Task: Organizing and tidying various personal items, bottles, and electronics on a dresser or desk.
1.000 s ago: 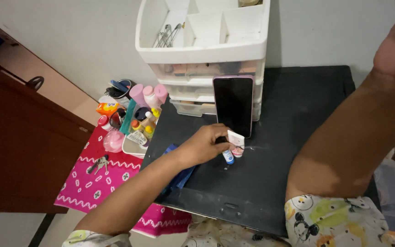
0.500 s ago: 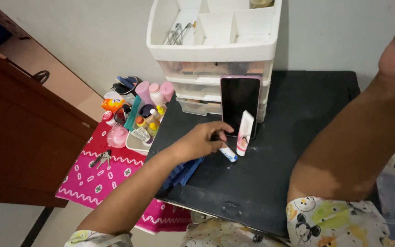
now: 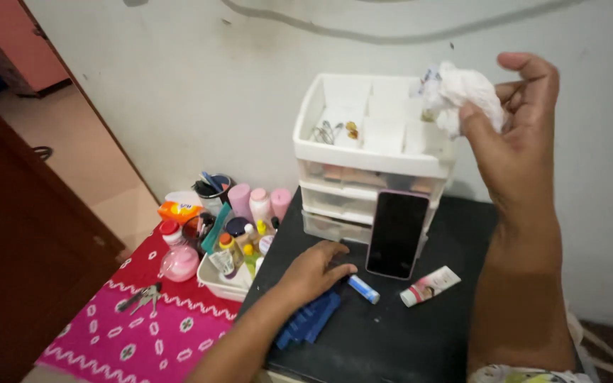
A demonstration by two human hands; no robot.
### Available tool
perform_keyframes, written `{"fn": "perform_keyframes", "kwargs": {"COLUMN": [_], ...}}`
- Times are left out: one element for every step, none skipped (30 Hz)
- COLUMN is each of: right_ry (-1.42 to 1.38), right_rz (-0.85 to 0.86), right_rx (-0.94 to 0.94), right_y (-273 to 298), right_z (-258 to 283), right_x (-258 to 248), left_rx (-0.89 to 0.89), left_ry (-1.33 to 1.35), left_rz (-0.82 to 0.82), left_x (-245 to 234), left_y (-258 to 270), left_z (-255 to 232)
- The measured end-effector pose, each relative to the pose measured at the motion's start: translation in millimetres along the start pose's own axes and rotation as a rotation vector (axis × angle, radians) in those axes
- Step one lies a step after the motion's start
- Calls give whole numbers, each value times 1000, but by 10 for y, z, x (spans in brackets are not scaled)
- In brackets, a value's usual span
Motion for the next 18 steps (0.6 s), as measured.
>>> {"fn": "perform_keyframes", "kwargs": {"right_ry": [113, 128, 281, 434, 448, 648, 848, 858, 937, 1012, 1020, 1111, 1199, 1203, 1242, 1278, 1282, 1259], "right_rz": [-31, -29, -54, -74, -68, -62, -55, -52, -11, 34, 39, 134, 230, 234, 338, 444, 447, 454], "right_rx": [-109, -114, -230, -336, -331, -312, -292, -291, -162, -28, -25, 95, 218, 218, 340, 463, 465, 530], "right_y": [-53, -195, -335, -444, -617, -795, -971, -1062, -1158, -1245, -1294, -1356, -1418, -1415, -1410, -1403, -1377, -1340], "right_z": [14, 12, 9, -18, -125, -236, -349, -442, -550, -673, -781, -902, -1023, -1037, -1067, -1101, -1052, -1009], "right_x": [57, 143, 229, 318, 420, 528, 626, 733, 832, 934, 977, 1033, 1083, 1117, 1146, 1166, 1199, 1211], "left_rx": [43, 51, 90, 121, 121, 195, 269, 270, 327, 380, 378, 395, 413, 410, 412, 415, 412, 414], "left_ry": [-89, -76, -151, -222, -206, -255, -305, -295, -327, -360, -351, -368, -386, -382, -396, -409, -404, -406], "left_rz": [-66, -71, -113, -151, -151, -163, -175, -177, -176, -172, -174, -162, -151, -153, -151, -148, -150, -130], "left_x": [-29, -88, -148, -196, -193, -206, -214, -213, -207, -200, -189, -188, -184, -176, -164, -146, -130, -109], "left_y": [12, -4, -23, -6, 10, 21, 32, 39, 44, 58, 72, 79, 83, 90, 92, 89, 101, 112], "left_z": [-30, -110, -188, -269, -277, -293, -314, -324, -342, -361, -354, -343, -334, -324, -317, -310, -294, -278]}}
Point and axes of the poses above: each hand's wrist, its own y-axis away from the middle knuckle, its own x-axis out of the palm, z = x × y, the point moved 1 cm from there along -y, towards the middle knuckle, and after that the axes turned 15 degrees about x, right-handed, at the moved point
